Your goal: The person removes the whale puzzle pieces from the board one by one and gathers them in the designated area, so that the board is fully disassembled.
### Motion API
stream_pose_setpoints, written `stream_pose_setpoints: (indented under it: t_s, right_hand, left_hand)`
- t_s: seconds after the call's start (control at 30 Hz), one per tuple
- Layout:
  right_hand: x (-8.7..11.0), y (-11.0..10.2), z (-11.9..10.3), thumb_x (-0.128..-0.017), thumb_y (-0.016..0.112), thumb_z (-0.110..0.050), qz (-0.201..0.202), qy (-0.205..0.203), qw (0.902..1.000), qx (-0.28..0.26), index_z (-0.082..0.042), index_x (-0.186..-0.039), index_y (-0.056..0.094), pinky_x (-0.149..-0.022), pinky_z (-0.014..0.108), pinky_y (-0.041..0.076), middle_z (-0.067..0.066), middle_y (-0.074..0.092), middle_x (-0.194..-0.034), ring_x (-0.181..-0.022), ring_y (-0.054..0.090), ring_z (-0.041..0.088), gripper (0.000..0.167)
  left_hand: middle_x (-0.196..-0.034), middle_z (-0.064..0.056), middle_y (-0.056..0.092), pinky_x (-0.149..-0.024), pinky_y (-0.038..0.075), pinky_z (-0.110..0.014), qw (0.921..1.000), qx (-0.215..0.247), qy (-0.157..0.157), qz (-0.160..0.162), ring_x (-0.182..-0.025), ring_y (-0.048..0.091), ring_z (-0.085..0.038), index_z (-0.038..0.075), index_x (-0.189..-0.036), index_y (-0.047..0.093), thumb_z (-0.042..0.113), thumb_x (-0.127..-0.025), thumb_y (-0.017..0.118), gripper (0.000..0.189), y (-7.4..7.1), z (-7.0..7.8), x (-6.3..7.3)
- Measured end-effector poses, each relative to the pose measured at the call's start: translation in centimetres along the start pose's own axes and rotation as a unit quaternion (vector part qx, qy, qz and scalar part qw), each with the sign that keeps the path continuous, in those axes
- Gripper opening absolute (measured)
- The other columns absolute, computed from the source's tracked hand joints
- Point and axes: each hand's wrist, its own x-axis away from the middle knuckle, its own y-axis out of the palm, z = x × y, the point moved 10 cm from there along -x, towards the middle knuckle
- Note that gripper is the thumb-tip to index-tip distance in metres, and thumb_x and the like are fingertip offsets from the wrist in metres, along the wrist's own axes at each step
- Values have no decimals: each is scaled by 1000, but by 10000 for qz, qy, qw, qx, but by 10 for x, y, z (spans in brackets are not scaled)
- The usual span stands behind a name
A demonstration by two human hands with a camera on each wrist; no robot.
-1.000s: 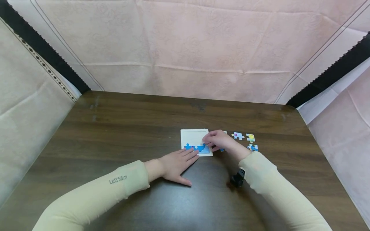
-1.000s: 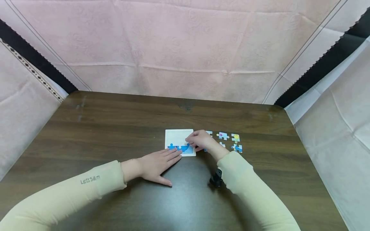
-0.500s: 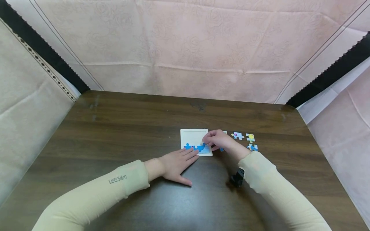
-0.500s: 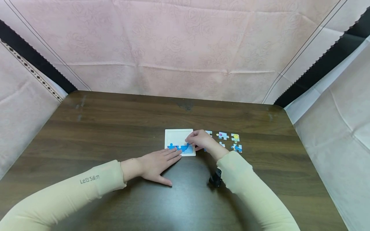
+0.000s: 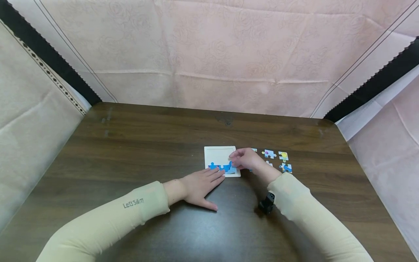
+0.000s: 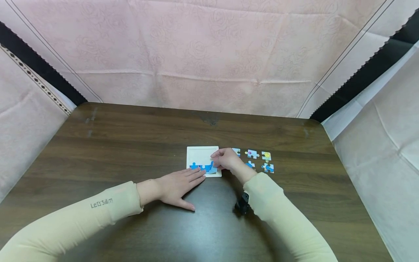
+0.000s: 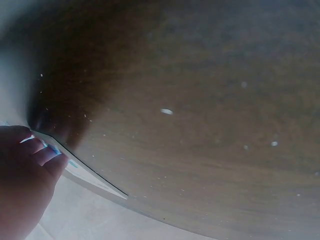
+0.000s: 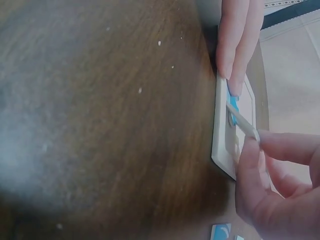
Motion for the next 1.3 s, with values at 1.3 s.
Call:
stream_pose_setpoints:
  t_s: [1.3]
  right_hand:
    - [15, -27, 14, -86, 66, -7, -59, 68, 9945, -1047, 6, -117, 56, -73, 31, 57, 5, 71, -85, -67, 66, 11, 35]
  left_hand:
    - [-159, -4, 11, -118, 15, -33, 10000, 34, 46, 21, -147, 7, -20, 11, -150, 18, 71, -84, 42, 93, -3, 1, 1]
